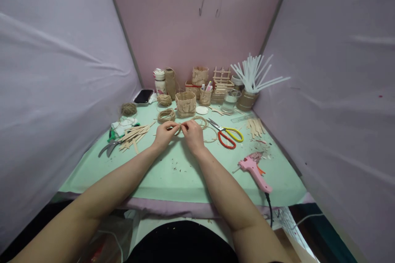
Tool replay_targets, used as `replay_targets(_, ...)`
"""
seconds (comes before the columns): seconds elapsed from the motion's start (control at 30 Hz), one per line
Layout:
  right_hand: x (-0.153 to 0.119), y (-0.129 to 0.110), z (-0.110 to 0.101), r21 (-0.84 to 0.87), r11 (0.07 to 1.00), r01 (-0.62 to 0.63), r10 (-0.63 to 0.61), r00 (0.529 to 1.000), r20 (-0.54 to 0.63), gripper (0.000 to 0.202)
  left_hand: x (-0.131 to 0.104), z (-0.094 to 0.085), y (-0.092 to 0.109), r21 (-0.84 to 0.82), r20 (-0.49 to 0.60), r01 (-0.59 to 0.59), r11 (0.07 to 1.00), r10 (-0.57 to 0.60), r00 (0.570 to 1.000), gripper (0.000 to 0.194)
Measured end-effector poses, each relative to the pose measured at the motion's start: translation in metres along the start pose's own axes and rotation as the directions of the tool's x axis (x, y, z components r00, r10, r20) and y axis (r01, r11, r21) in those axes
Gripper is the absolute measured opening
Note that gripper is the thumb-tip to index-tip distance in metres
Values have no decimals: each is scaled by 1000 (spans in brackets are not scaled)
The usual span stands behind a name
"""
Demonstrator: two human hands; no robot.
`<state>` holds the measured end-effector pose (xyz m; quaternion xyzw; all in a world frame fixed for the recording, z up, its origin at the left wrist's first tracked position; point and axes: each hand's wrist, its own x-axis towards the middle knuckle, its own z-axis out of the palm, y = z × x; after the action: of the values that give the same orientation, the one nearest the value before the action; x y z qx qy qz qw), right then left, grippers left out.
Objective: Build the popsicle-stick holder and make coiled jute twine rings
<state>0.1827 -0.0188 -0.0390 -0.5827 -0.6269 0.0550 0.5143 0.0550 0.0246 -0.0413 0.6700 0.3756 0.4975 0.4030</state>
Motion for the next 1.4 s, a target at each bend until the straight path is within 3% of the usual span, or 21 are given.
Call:
replay_targets(0.07,-1,0,1,-16,1000,7,-8,1000,-6,14,0,3,-1,-45,-10,39,998,-40,999,14)
replay_targets(0.13,-2,0,2,-27,999,18,-19,999,-39,13,1,5,-3,-178,5,173,969,-174,985,13)
replay_targets(0.2,-2,-1,3,-21,999,33,-35,997,-69,11,4,7,-3,-343,108,379,859,-364,925,13)
replay_targets(0.27,-3,-2,3,7,999,45,-44,996,-74,11,7,5,-3,-424,240,538,729,-483,842,15)
replay_targets(0.33,-3,-3,4,75,997,31,-26,997,-73,11,10,1,-1,-435,325,618,655,-526,786,17)
replay_targets(0.4,-2,-3,8,211,977,-40,58,995,-79,12,11,-3,2,-441,373,644,625,-525,765,16)
replay_targets(0.47,0,0,13,404,898,-172,202,979,-31,15,11,-5,4,-458,403,663,592,-526,749,15)
replay_targets(0.53,2,5,20,556,764,-326,339,937,84,20,10,-6,5,-463,385,644,609,-516,765,14)
replay_targets(0.63,4,12,25,607,648,-460,436,878,200,24,7,-5,4,-395,277,524,755,-446,851,15)
replay_targets(0.73,5,15,22,559,706,-435,430,890,149,25,7,-4,0,-273,177,384,882,-346,921,24)
replay_targets(0.83,5,12,15,493,794,-357,360,928,92,22,7,-4,-4,-147,179,274,950,-247,952,25)
replay_targets(1.07,3,5,9,259,940,-221,222,975,24,14,3,-7,0,158,111,-17,987,-1,994,17)
replay_targets(1.17,2,6,9,200,964,-177,178,984,16,13,2,-7,1,222,122,-48,974,21,992,18)
replay_targets(1.4,1,14,11,9,998,-59,59,998,-37,10,5,-7,1,255,201,-6,967,-47,978,15)
